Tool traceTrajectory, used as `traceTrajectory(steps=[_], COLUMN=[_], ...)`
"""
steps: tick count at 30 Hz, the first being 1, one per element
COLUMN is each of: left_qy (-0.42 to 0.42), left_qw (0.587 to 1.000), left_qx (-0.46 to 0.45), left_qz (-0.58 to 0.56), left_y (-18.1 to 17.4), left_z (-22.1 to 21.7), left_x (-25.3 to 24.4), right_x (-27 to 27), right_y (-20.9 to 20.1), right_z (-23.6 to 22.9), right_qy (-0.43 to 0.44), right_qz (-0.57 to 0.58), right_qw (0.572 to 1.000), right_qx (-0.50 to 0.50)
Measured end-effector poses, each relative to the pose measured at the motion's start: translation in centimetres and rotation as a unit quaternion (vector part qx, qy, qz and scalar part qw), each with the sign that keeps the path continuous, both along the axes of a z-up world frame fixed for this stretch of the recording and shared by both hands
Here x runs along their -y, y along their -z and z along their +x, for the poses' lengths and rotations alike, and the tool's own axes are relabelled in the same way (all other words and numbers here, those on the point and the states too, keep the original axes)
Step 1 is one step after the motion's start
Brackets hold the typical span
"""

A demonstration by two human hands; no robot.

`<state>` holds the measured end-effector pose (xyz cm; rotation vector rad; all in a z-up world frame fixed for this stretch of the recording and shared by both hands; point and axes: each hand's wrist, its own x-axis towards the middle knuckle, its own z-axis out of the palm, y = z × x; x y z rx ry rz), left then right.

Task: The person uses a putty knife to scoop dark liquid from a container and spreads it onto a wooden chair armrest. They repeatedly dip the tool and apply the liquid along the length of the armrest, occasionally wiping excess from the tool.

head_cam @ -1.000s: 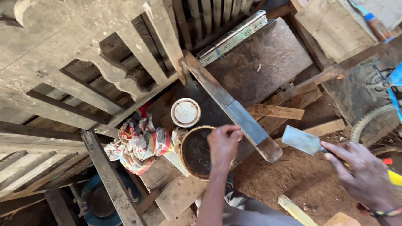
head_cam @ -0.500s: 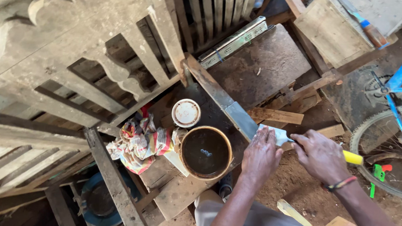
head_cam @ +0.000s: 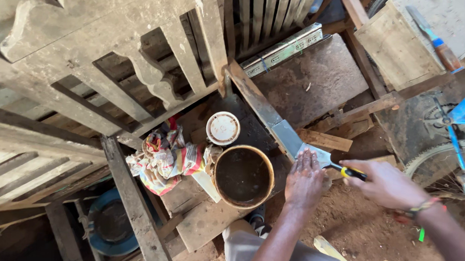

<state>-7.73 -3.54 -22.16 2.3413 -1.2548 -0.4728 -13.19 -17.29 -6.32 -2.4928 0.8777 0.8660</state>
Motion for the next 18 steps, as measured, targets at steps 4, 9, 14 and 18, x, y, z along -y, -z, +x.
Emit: traceTrajectory(steps=[4, 9, 14, 18], left_qy=[-0.045, -0.053, -0.036, -0.03], left_qw=[0.997, 0.995, 0.996, 0.998], left_qx=[0.042, -0.061, -0.055, 0.01], left_qz=[-0.052, -0.058, -0.061, -0.053], left_y=[-0.3, -0.9, 0.0, 0.0], left_z=[-0.1, 0.4, 0.7, -2.2], left_x=[-0.7, -1.3, -1.2, -2.2], right_x=[2.3, 1.3, 0.7, -0.2], right_y=[-2.0, -2.8, -0.9, 0.4], right_z=[-1.7, -2.6, -4.1, -8.4], right_qy=[0.086, 0.272, 0.29, 0.13], right_qz=[0.18, 0.233, 0.15, 0.101], right_qw=[0.98, 0.933, 0.942, 0.968], right_qx=[-0.018, 0.041, 0.083, 0.191])
